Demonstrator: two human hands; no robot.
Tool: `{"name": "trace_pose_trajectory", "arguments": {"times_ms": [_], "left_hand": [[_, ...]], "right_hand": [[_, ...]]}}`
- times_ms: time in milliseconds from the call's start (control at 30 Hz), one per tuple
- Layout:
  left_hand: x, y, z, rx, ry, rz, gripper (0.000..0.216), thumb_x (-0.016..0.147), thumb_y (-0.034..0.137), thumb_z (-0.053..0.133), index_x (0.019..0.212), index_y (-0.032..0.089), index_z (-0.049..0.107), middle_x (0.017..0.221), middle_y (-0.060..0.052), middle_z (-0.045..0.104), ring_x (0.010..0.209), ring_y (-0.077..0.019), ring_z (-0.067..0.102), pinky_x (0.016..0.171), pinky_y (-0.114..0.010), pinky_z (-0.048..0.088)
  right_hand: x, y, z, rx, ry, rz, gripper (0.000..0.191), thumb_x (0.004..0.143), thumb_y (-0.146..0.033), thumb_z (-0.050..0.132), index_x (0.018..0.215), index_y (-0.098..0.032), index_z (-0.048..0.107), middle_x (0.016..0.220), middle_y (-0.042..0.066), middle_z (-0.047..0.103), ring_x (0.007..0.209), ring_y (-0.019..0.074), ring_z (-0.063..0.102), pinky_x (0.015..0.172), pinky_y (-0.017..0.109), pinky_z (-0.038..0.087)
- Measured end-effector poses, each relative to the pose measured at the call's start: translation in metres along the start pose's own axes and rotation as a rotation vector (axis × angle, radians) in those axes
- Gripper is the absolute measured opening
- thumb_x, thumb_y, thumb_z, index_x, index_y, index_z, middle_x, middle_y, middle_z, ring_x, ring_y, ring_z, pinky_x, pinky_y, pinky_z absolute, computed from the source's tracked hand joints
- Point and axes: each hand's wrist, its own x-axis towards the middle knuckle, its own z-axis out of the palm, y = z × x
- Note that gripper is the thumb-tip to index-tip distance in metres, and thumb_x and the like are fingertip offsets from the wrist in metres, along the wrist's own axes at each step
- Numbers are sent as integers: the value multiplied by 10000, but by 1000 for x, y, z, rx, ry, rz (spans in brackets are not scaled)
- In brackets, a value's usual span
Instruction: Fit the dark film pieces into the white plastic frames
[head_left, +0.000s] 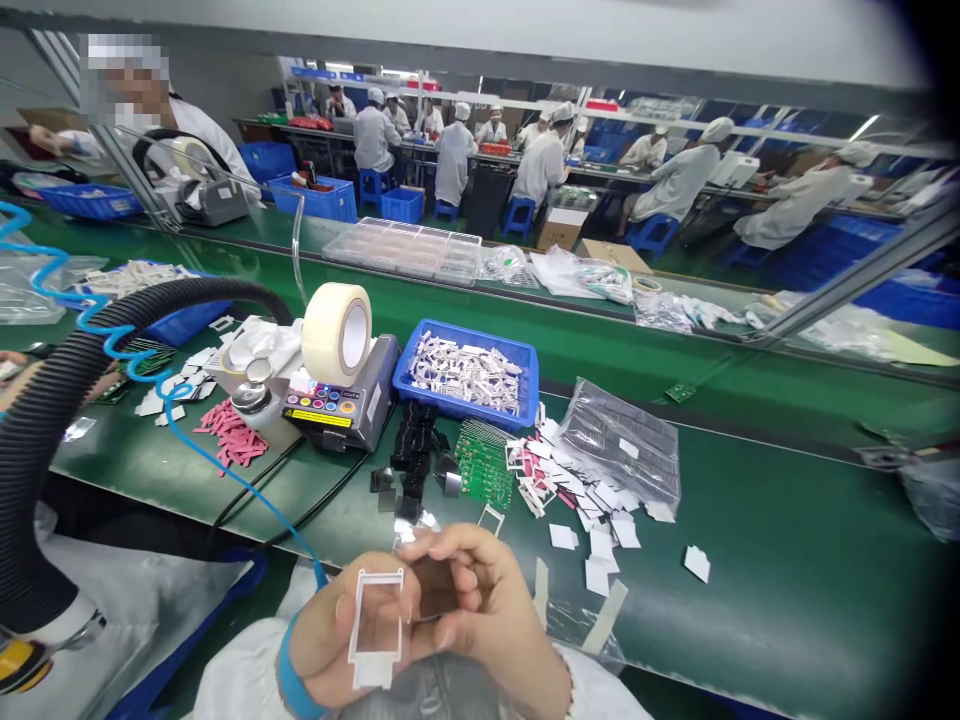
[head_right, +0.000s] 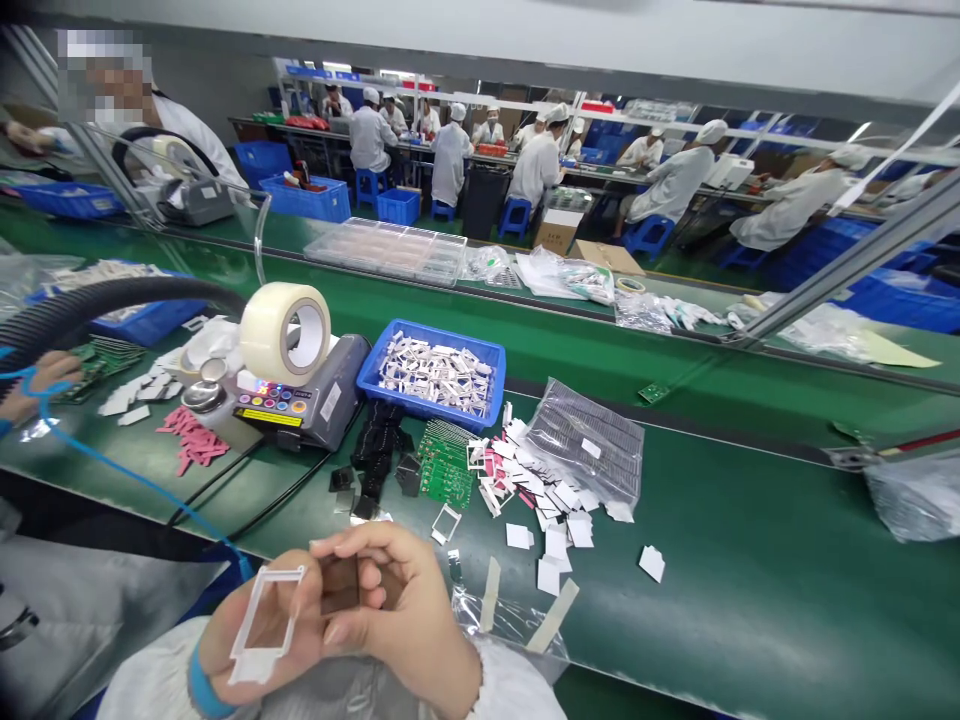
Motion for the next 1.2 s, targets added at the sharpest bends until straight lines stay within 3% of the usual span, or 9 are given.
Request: {"name": "trace_pose_trajectory", "arguments": {"times_ms": [100,200,267,400,500,600,667,967,1200], "left_hand": [[0,-3,5,-8,7,51,321,672,474,651,793,178,686,989,-95,651,1093,-318,525,941,-474,363],[-2,-2,9,14,3,68,306,686,474,634,808,197,685,1012,-94,636,1066,-293,536,925,-448,375],[-3,0,9,101,-24,85,321,646,501,662,786,213,687,1025,-79,611,1047,-283,530,916,-436,373],[0,6,7,447,-90,169,373,532,548,725,664,200,693,973,-90,565,937,-254,509,865,-399,380],[1,9,15,601,-79,211,334,567,536,710,646,211,711,908,-82,525,879,-220,482,830,-362,380],[0,10,25,632,-4,257,291,606,508,699,698,232,720,845,-49,454,848,-187,463,808,-324,369],[0,10,28,646,-18,265,284,607,499,703,698,231,717,827,-31,406,836,-173,450,796,-304,357],[-2,8,11,751,4,131,395,511,608,702,614,226,716,833,-21,369,832,-188,422,766,-321,322],[-5,8,5,757,-5,152,386,536,593,697,743,271,747,867,-26,376,877,-202,421,819,-322,313]], "right_hand": [[0,6,3,133,-30,35,435,615,-477,759,936,-273,547,1078,50,645,877,208,652,715,366,551],[-1,-2,1,45,-52,-19,466,675,-503,707,1052,-289,535,1210,81,556,929,222,621,717,373,536],[-2,-14,-1,-149,5,-113,431,730,-538,638,1069,-293,534,1160,80,549,964,227,577,760,388,503],[-3,-40,0,-660,91,-290,130,838,-386,571,819,-258,571,794,17,516,808,186,517,734,361,440],[-2,-49,3,-856,89,-343,144,868,-296,536,739,-234,546,706,-3,486,721,170,486,745,386,408],[-1,-51,5,-897,94,-343,156,877,-258,513,725,-221,520,702,-4,497,708,170,482,754,398,395],[-1,-49,4,-903,83,-335,151,877,-232,505,726,-217,505,707,-6,502,706,168,483,756,396,388],[0,-39,-3,-928,42,-342,138,875,-195,499,738,-215,489,695,-24,480,683,152,494,826,410,348],[-1,-34,-4,-902,55,-287,141,879,-224,504,738,-220,514,707,-15,502,694,162,500,789,389,359]]}}
